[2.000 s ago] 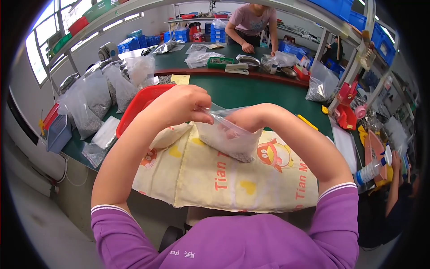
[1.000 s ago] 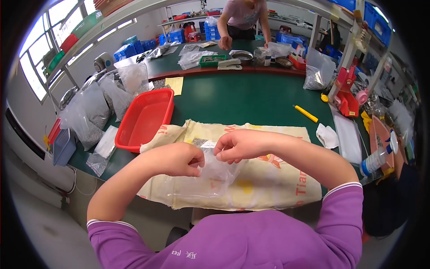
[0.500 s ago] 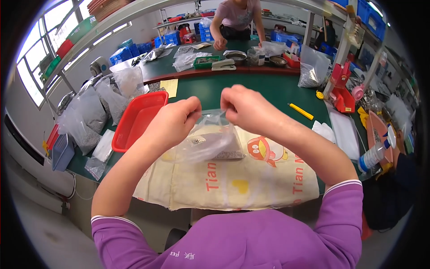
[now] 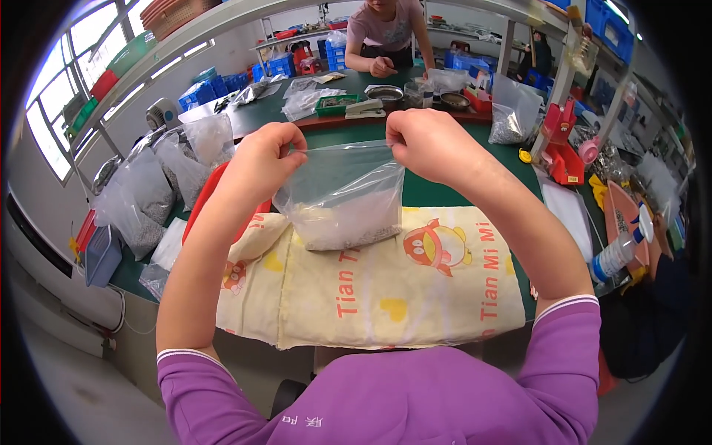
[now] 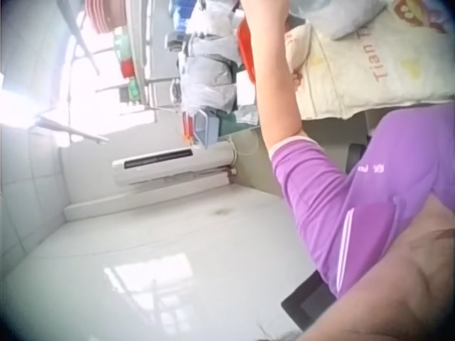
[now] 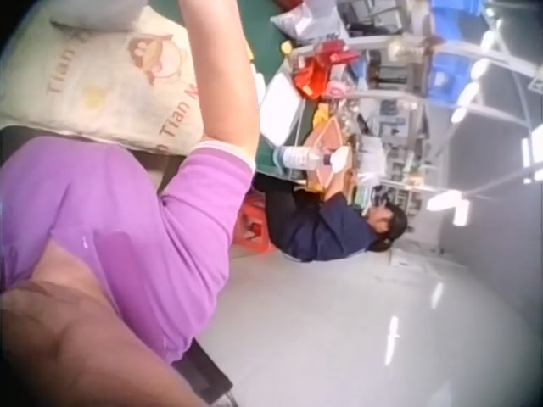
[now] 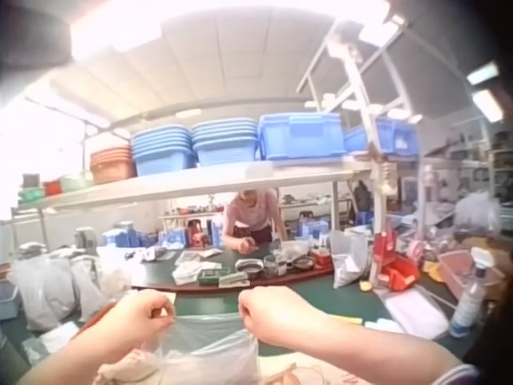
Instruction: Sorting small metal hardware components, writing on labels, and placing them into sealable plastic bags.
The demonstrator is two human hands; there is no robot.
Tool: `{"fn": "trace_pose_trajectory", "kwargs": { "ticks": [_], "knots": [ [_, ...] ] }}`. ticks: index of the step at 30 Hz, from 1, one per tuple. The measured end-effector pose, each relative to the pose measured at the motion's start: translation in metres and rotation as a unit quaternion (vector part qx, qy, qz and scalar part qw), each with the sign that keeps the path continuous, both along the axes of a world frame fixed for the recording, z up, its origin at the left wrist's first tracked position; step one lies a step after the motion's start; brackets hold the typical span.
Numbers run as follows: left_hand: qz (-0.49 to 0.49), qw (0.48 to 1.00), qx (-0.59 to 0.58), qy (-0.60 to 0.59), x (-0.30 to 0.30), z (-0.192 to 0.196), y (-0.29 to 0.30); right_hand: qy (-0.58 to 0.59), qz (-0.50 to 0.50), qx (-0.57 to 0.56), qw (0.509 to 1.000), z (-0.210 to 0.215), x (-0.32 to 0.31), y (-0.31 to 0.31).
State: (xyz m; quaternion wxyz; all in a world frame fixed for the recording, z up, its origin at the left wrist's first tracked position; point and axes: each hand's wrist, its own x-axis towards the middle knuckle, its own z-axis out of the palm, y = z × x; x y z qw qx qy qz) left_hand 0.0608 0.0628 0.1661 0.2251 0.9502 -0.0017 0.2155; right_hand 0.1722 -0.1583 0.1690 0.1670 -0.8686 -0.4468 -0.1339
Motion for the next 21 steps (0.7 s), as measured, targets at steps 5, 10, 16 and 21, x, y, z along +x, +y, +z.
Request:
{"fn": "trace_pose_trajectory", "kwargs": {
  "ticks": [5,10,16,21],
  "knots": [
    [-0.145,0.976,-0.154,-0.051,-0.015,-0.012,0.026,0.069,0.010,0.058,0.996,-0.008,0.009,0.003],
    [-0.245,0.969,0.033,0.025,-0.042,-0.013,0.012,0.143,0.052,0.151,0.977,-0.011,0.023,0.006],
    [-0.247,0.959,0.129,0.040,-0.045,-0.003,0.016,0.115,0.112,0.071,0.984,-0.015,0.038,0.004],
    [-0.094,0.986,0.134,0.009,-0.034,-0.010,0.024,0.005,0.192,-0.025,0.981,-0.021,0.023,-0.003]
  ]
}}
